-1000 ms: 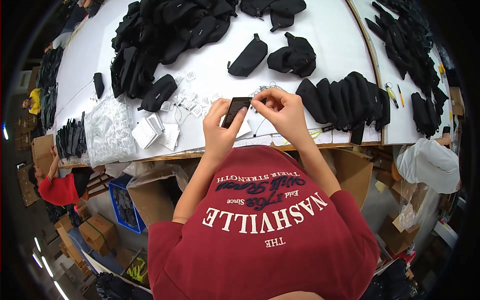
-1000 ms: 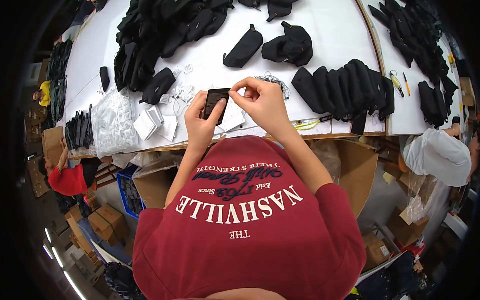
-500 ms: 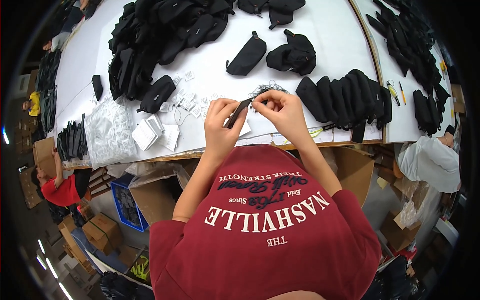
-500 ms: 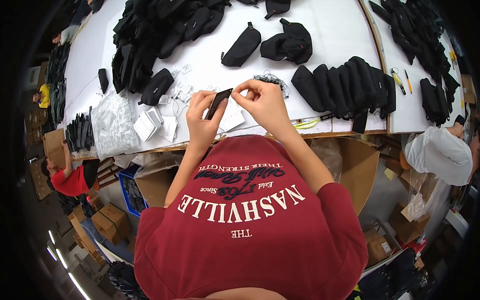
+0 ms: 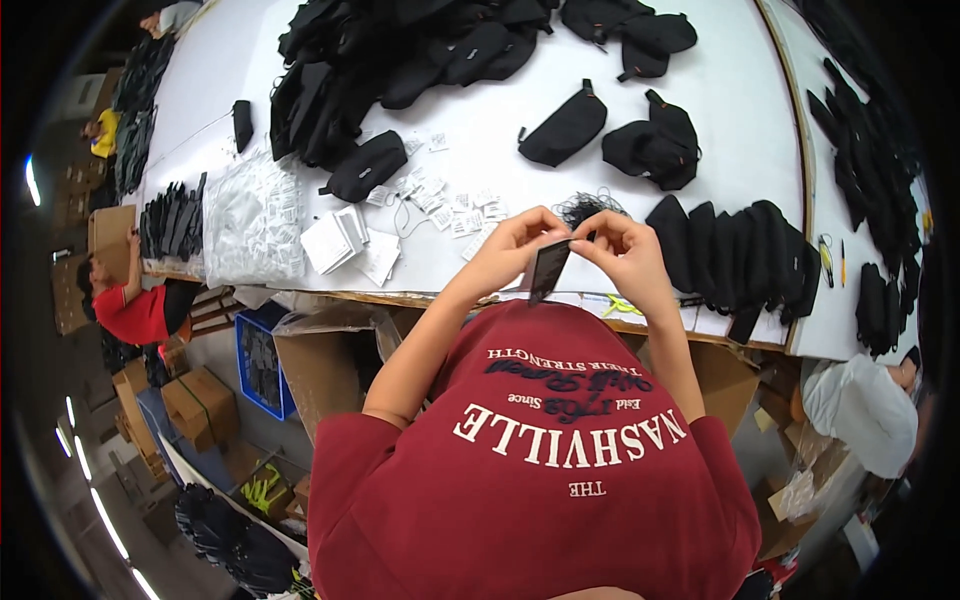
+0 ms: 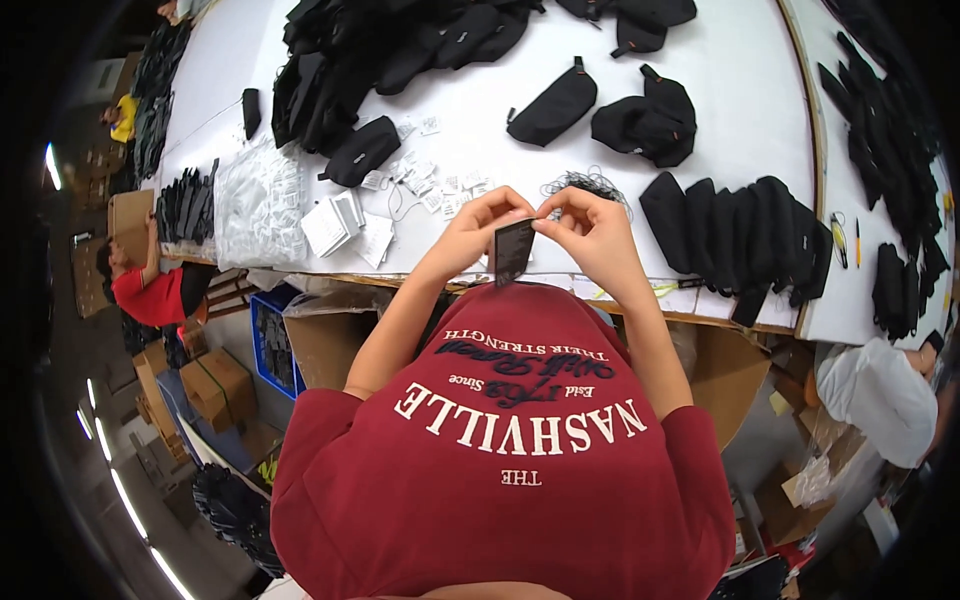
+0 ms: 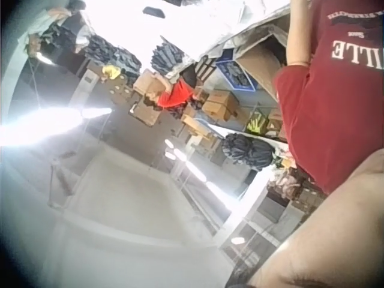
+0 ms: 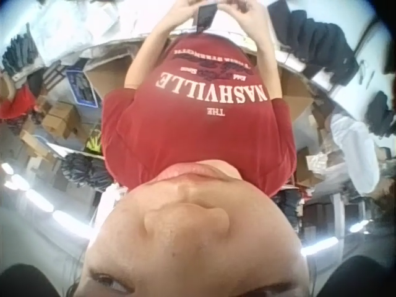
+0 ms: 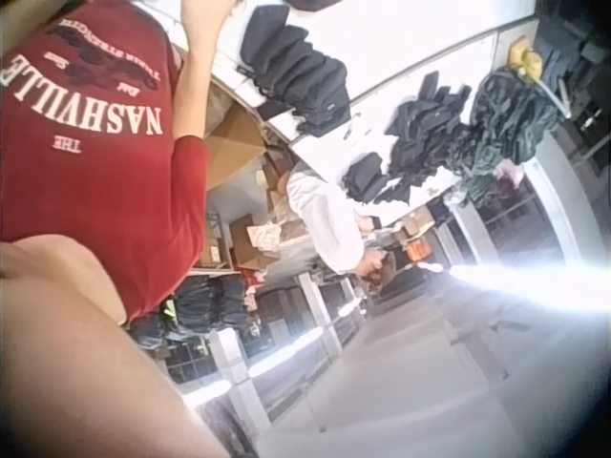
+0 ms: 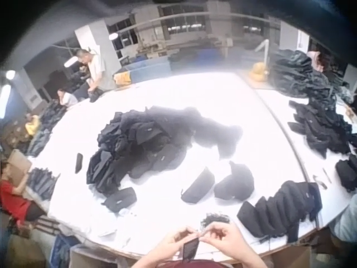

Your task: Inspecting and assembling small black fabric pouches or cases at a workbench.

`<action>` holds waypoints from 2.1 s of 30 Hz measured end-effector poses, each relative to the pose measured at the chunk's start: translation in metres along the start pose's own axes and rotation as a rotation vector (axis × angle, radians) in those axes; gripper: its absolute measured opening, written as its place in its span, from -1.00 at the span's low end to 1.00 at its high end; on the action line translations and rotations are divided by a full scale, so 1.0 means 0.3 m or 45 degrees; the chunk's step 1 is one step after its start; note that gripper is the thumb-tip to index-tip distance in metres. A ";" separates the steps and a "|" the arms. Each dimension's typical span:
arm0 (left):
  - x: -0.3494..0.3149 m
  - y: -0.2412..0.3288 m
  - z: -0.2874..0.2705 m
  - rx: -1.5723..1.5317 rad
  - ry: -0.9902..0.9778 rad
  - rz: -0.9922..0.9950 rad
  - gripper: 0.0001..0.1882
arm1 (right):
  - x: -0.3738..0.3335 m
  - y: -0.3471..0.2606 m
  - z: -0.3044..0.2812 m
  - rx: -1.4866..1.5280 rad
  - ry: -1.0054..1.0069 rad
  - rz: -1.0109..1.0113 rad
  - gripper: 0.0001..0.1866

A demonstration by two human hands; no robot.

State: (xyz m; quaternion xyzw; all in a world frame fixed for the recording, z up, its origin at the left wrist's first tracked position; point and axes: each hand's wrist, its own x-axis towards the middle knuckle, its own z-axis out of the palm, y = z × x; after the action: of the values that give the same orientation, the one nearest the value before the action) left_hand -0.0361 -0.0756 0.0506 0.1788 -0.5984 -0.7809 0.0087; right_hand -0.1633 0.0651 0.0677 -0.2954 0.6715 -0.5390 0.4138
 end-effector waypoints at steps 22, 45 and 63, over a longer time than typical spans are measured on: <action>-0.147 -0.302 -1.131 1.959 1.462 -0.347 -0.48 | 0.077 0.059 0.141 0.255 -0.082 0.316 -0.87; -0.190 0.135 -0.243 1.001 0.433 0.379 -0.89 | 0.002 -0.113 0.226 -0.343 0.072 -0.244 -0.88; -0.211 0.077 0.040 0.546 0.416 0.188 -0.89 | -0.152 -0.089 0.130 -0.827 0.118 -0.527 -0.91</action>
State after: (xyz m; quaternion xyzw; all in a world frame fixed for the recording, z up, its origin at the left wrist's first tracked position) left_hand 0.0150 -0.0565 0.0920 0.2561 -0.7521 -0.5944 0.1241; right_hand -0.1083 0.0784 0.1013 -0.5157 0.7513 -0.3832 0.1505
